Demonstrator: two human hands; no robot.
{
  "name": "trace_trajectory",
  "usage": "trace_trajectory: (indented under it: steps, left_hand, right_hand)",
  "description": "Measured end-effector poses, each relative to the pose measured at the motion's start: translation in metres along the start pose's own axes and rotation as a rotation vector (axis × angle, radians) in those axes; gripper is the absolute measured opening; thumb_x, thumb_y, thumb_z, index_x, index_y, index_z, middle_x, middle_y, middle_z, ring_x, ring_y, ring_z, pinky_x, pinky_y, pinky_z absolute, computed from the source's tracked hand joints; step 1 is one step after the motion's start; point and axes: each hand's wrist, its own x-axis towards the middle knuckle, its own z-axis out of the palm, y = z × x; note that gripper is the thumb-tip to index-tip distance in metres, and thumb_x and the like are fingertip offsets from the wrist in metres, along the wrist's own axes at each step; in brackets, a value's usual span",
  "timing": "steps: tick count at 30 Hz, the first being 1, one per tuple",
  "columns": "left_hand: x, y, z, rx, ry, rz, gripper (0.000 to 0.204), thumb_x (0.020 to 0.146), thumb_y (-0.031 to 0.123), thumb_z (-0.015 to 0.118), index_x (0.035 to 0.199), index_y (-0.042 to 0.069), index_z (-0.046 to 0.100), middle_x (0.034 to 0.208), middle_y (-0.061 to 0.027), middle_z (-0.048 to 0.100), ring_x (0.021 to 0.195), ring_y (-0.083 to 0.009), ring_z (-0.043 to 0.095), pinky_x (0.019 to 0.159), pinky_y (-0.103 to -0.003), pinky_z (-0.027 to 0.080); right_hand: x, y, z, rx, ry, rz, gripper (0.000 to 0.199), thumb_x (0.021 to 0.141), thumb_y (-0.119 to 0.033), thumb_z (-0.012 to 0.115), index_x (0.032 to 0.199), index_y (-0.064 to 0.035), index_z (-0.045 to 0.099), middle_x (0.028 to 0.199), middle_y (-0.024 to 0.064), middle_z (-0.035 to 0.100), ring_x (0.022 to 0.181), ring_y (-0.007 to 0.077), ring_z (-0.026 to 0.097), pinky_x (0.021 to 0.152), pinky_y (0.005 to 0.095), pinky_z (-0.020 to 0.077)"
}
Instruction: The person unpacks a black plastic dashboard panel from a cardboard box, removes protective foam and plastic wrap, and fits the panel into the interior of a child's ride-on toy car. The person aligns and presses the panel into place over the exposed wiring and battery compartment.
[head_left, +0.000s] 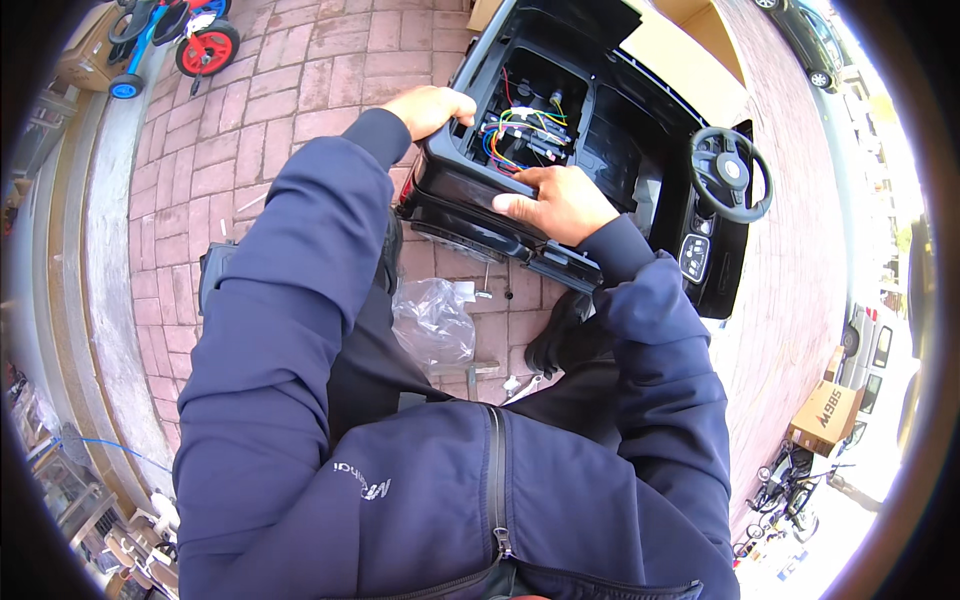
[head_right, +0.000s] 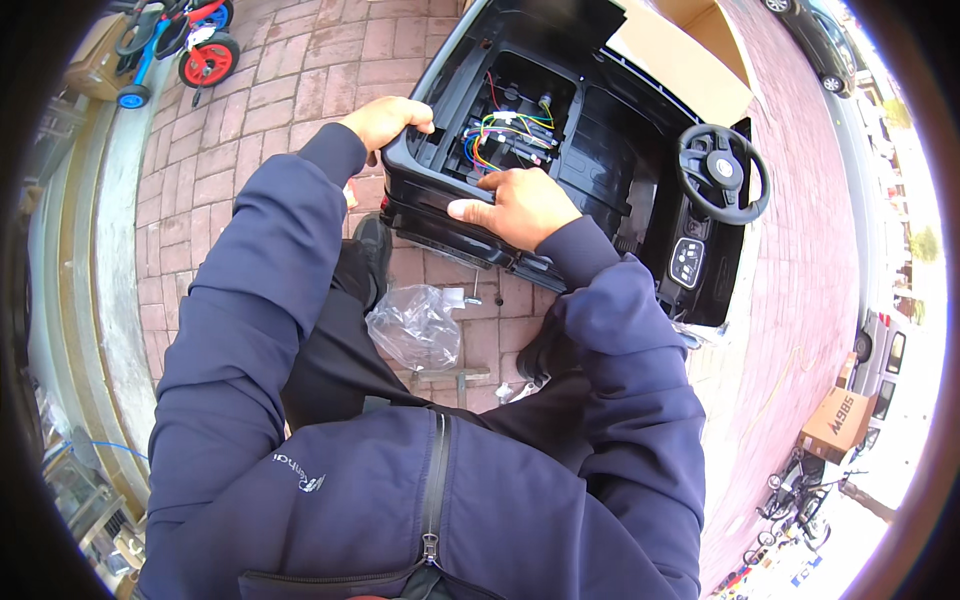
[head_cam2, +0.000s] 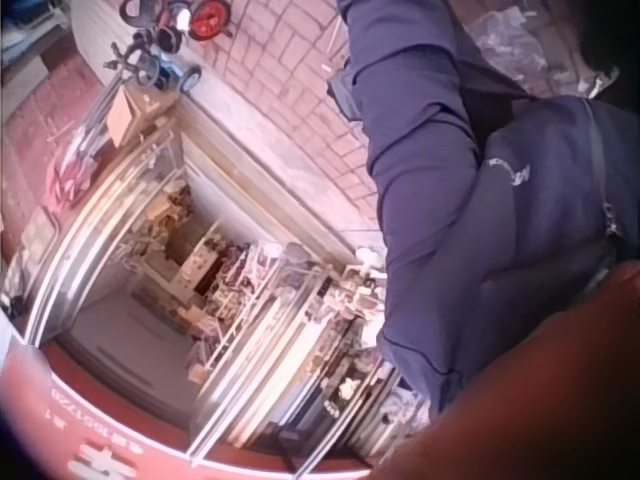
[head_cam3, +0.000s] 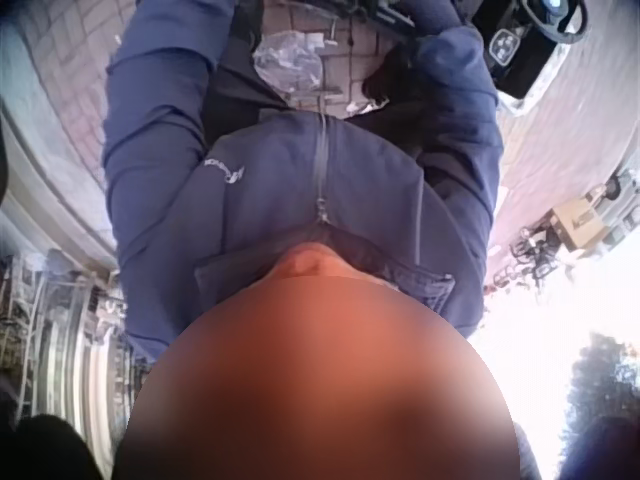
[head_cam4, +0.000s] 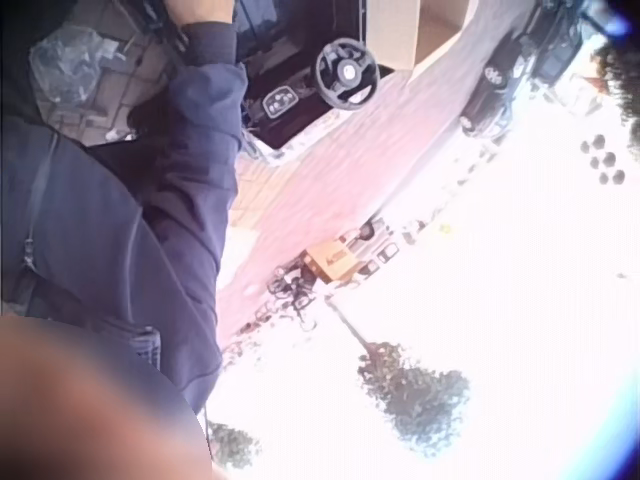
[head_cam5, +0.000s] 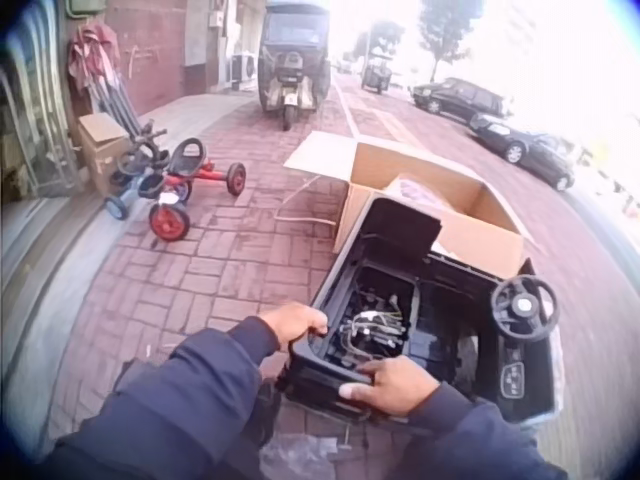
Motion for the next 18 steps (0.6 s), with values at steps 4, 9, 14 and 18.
trace_trajectory:
  steps: [4,9,14,18]
  left_hand:
    - [0.007,-0.007,0.001,-0.009,0.052,0.084,0.041,0.078,0.043,0.072,0.098,0.007,0.078,0.089,-0.0132,0.073,0.077,-0.0249,0.063,0.066,-0.043,0.048]
    - [0.011,-0.019,-0.002,0.111,0.044,0.286,0.036,0.083,0.033,0.075,0.095,0.0,0.08,0.086,-0.0087,0.077,0.084,-0.0152,0.069,0.081,-0.034,0.053]
    - [0.006,-0.004,-0.01,-0.391,-0.19,0.008,0.048,0.09,0.023,0.076,0.13,-0.002,0.068,0.11,-0.0064,0.075,0.098,-0.0164,0.069,0.095,-0.033,0.053]
    - [0.027,0.023,-0.021,-0.47,-0.111,0.038,0.059,0.087,0.023,0.079,0.137,-0.003,0.061,0.114,-0.0042,0.071,0.102,-0.0132,0.066,0.097,-0.03,0.051]
  right_hand:
    - [0.003,0.011,-0.012,0.226,-0.123,-0.024,0.06,0.101,-0.047,0.069,0.128,0.0055,0.07,0.107,0.0229,0.076,0.097,0.0295,0.073,0.091,0.0387,0.0553]
    - [0.035,0.025,-0.047,0.282,0.014,-0.05,0.048,0.098,-0.032,0.077,0.126,0.0061,0.071,0.106,0.0203,0.077,0.097,0.0226,0.074,0.089,0.0352,0.057]
    - [0.098,0.08,-0.075,0.191,0.352,0.004,0.048,0.092,-0.033,0.08,0.122,0.0048,0.073,0.105,0.0232,0.078,0.094,0.0333,0.077,0.086,0.0374,0.0597]
    - [0.161,0.127,-0.102,-0.09,0.881,-0.074,0.049,0.087,-0.027,0.082,0.125,0.0011,0.071,0.125,0.0227,0.071,0.116,0.0377,0.07,0.1,0.043,0.0557]
